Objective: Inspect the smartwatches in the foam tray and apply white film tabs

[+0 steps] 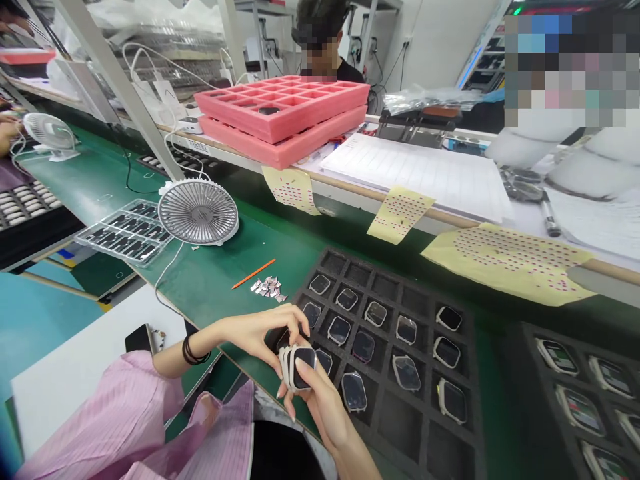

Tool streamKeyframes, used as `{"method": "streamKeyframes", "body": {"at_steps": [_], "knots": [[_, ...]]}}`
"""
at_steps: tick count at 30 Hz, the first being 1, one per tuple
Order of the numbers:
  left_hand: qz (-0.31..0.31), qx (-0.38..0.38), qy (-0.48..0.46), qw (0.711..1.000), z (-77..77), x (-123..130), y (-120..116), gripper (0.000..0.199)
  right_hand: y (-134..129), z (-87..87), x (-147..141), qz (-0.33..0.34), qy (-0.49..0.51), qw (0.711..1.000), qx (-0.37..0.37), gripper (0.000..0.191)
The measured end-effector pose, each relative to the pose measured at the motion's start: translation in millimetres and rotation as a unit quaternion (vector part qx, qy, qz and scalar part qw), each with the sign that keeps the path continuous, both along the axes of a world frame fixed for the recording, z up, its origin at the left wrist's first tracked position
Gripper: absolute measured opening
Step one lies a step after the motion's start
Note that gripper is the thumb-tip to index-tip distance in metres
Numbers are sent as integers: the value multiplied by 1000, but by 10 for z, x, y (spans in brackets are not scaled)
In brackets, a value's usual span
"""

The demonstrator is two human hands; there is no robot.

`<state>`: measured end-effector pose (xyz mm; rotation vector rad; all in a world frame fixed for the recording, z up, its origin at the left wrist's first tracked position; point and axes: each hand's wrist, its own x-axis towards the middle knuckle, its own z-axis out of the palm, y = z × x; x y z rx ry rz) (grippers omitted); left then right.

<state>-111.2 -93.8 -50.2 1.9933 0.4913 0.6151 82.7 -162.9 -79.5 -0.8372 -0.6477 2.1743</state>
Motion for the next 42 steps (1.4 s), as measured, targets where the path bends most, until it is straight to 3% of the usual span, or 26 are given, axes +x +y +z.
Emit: {"method": "streamKeyframes", "body": {"at_steps": [5, 8, 11, 14, 19, 33, 36, 39, 42], "knots": [[50, -20, 7, 999, -122, -75, 53, 46, -19, -49, -68, 18, 26, 999, -17, 63], [144, -28, 21, 989, -277, -272, 155, 45, 5, -41, -95, 17, 38, 999, -13, 64], [351, 54, 93, 930, -455, -505, 248, 29, 65, 12, -56, -3, 33, 999, 4, 66], [429, 124, 184, 876, -616, -646, 289, 18, 123, 60, 2, -17, 38, 999, 10, 65], [419, 126, 204, 876, -741, -675, 316, 12, 153, 91, 33, -24, 56, 998, 3, 66], [415, 71, 214, 881, -649, -663, 361, 19, 182, 166, 60, -28, 48, 998, -1, 62], [426, 66, 205, 878, -513, -624, 344, 23, 190, 160, 81, -39, 45, 998, -2, 60], [413, 84, 152, 894, -240, -460, 187, 24, 224, 167, 90, -39, 54, 998, -16, 60], [244, 149, 12, 958, 56, -219, -18, 18, 267, 192, 85, -18, 79, 996, -37, 62]]}}
